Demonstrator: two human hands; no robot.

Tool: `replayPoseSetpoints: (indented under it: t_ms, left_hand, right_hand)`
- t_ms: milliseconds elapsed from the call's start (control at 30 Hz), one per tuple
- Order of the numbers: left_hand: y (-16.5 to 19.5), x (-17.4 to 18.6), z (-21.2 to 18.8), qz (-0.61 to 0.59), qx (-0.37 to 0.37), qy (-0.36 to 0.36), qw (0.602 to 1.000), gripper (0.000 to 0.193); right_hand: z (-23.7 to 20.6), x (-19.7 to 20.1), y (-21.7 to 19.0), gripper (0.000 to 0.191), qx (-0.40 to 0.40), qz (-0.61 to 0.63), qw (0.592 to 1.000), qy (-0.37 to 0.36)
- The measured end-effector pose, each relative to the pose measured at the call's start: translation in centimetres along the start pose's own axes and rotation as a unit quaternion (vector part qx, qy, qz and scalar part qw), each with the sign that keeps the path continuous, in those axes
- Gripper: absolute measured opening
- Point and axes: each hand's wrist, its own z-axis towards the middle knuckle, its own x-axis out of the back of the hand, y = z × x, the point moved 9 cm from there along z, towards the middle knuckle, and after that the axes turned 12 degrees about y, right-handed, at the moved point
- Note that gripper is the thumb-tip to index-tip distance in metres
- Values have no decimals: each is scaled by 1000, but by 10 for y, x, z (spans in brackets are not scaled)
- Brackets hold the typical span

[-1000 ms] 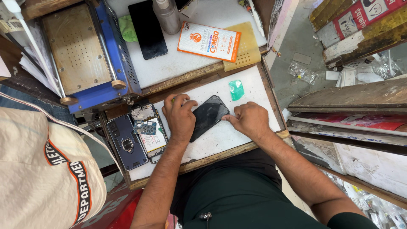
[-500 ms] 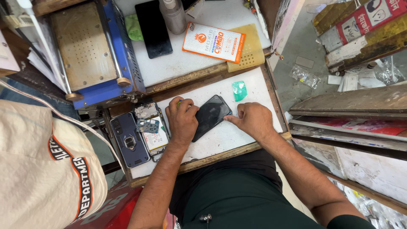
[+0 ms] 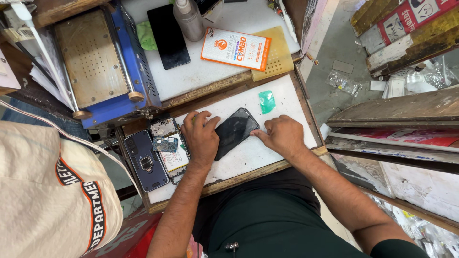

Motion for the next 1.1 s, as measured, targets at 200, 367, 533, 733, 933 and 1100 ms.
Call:
replayPoseSetpoints:
  t_ms: [200,367,533,733,933,1100]
  left_hand:
    - [-5,-5,-2,20,2,-14,1000,18]
    - [-20,-6,-3,42,62,-7,997,13]
    - [-17,-7,7,62,71,-41,995,12]
    - [42,8,18,-5,-51,-47,998,64]
    - [63,-5,6,-9,-4,-106,994,90]
    - [62,-8,0,2,0,-97,995,92]
  right_hand:
    - [3,1,1,59,-21,-2,1000,-14]
    - [9,6,-1,56,-32,24,999,-32]
    - [6,5,0,51,-28,29,998,-44]
    - [0,17,4,34,-21,91,995,18]
    - [-3,11,10,35,-80,97,992,-22]
    - [-15,16,14,33,-94,126,987,-27]
